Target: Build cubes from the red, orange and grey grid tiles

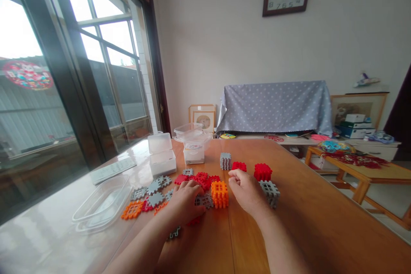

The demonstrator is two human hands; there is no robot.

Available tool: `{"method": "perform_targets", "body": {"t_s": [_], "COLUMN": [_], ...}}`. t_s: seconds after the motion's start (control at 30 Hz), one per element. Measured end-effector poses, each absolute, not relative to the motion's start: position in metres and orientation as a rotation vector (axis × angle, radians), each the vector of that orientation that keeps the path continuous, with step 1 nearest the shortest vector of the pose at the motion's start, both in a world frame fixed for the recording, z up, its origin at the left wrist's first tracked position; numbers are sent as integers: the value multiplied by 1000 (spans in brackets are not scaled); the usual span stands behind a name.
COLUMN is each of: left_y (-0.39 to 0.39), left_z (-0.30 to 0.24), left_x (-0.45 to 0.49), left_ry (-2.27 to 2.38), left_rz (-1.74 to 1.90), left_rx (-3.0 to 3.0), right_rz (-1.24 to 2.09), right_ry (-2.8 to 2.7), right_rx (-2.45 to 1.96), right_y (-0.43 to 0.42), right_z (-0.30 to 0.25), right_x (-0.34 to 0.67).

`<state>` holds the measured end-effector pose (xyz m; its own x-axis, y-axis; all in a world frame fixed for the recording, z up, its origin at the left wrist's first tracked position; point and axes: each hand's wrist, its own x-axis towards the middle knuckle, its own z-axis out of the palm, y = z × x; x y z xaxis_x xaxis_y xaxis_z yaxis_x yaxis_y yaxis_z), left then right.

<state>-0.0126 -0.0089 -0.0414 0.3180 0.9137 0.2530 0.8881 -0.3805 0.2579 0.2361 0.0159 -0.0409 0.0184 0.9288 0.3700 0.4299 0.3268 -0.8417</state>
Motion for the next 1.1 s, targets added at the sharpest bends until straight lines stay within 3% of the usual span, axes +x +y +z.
{"method": "perform_targets", "body": {"t_s": [0.23,0.67,0.93,1.1], "left_y": [4,14,-8,-16], "left_z": [-28,-13,-8,-4], "left_x": [-34,-72,-73,-65], "left_ry": [1929,2146,1974,1849], "left_rz": [561,906,255,151], "left_rx": [2395,2025,2259,2388], "right_rz": [580,362,271,263], "right_ry": [-1624,-1645,-1736,-1726], "right_rx": [-1249,-1154,-1058,-1068], "right_y": [16,-5,-19,-15], "right_z": [-46,-31,-25,-29], "right_x": [232,213,196,198]}}
